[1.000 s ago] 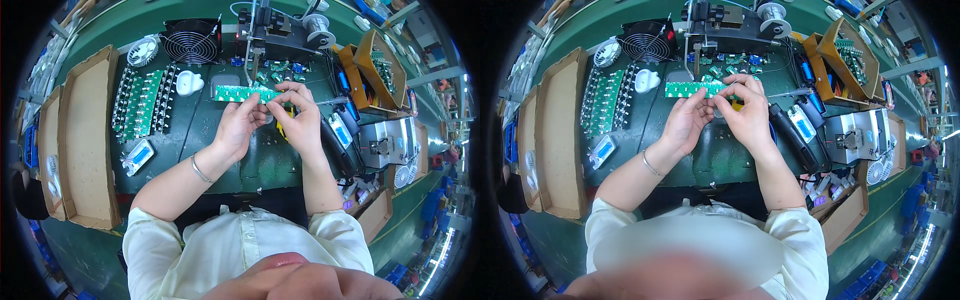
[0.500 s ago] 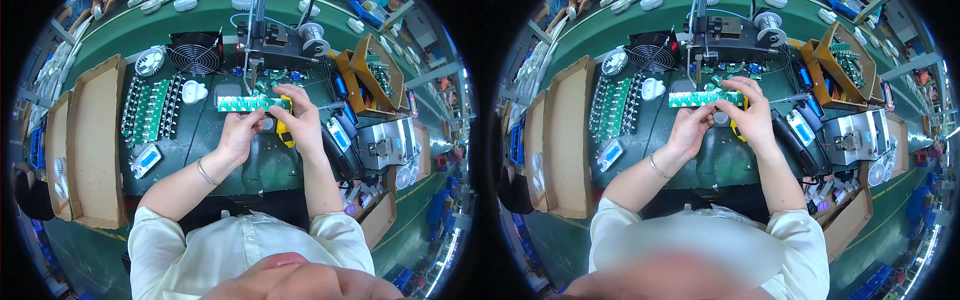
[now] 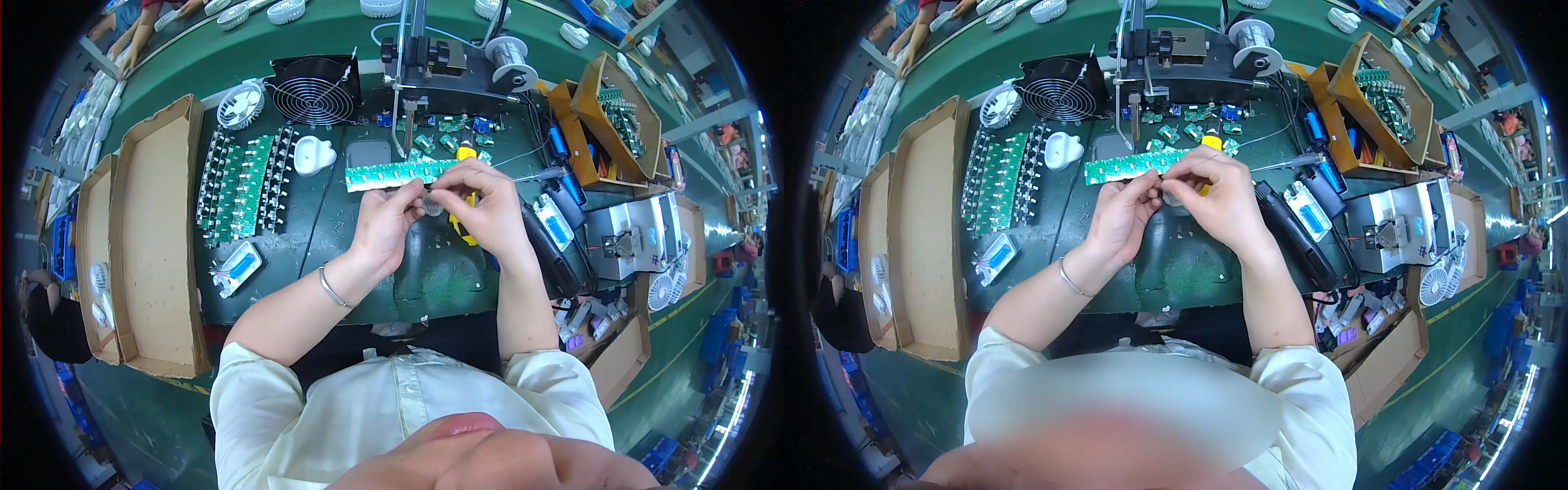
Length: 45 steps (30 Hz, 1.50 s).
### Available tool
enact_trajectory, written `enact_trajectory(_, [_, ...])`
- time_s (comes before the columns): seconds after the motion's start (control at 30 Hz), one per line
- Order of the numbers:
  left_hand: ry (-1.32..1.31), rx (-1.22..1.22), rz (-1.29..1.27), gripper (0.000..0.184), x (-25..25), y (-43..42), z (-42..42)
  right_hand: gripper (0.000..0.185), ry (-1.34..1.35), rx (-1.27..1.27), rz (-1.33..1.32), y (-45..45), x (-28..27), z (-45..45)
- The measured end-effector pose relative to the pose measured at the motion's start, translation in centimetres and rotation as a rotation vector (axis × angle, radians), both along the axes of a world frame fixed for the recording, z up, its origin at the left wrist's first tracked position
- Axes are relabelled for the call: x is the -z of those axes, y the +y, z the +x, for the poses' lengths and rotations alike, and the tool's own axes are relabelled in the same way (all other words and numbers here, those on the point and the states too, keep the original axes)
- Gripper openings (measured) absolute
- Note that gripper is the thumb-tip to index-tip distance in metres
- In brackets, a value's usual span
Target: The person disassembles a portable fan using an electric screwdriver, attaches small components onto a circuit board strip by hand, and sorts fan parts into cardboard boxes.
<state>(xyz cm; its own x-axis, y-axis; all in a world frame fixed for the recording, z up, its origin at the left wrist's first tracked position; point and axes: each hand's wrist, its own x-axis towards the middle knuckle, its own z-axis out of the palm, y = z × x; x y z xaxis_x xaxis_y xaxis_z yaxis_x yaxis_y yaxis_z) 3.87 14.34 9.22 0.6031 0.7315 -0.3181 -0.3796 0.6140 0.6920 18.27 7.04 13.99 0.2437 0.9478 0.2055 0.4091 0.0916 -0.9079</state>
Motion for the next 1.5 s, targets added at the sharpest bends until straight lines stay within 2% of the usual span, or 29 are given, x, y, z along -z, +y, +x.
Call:
enact_trajectory(0.03, [-0.009,-0.007,-0.010,0.007,0.1,0.0,-0.1,0.010,-0.080,0.095,0.024,0.0,0.2,0.0])
enact_trajectory(0.1, [0.007,-0.031,0.010,0.007,0.1,-0.3,-0.1,0.011,-0.092,0.109,0.053,0.0,0.3,0.0])
enact_trajectory(0.23, [0.030,-0.087,0.013,0.009,-0.2,-0.6,0.2,0.010,-0.116,0.137,-0.071,-0.1,-0.1,0.2])
enact_trajectory(0.3, [0.010,-0.105,0.005,0.009,-0.3,-0.6,0.2,0.009,-0.037,0.165,-0.046,-0.1,0.1,0.4])
enact_trajectory(0.37, [0.002,-0.109,-0.005,0.008,-0.2,-0.4,0.1,0.009,-0.003,0.280,0.110,0.2,0.9,0.9])
enact_trajectory(0.4, [-0.007,-0.120,-0.022,0.009,-0.2,-0.4,0.0,0.009,0.096,0.313,0.086,0.2,1.0,1.0])
enact_trajectory(0.7, [-0.067,-0.110,-0.024,0.009,-0.1,-0.8,-0.2,0.010,0.205,0.293,0.102,1.2,2.3,-0.4])
enact_trajectory(0.87, [-0.034,-0.124,0.033,0.011,-0.2,-1.0,-0.3,0.007,0.111,0.267,0.203,1.5,2.4,-0.9])
enact_trajectory(1.13, [-0.024,-0.153,0.043,0.015,-0.6,-0.7,-0.4,0.008,0.160,0.259,0.235,1.6,2.1,-1.4])
enact_trajectory(1.27, [-0.012,-0.148,0.057,0.016,-0.7,-0.7,-0.4,0.007,0.102,0.268,0.237,1.6,2.2,-1.4])
enact_trajectory(1.5, [-0.029,-0.181,0.071,0.012,-0.9,-0.4,-0.4,0.008,0.081,0.286,0.252,1.8,1.8,-1.7])
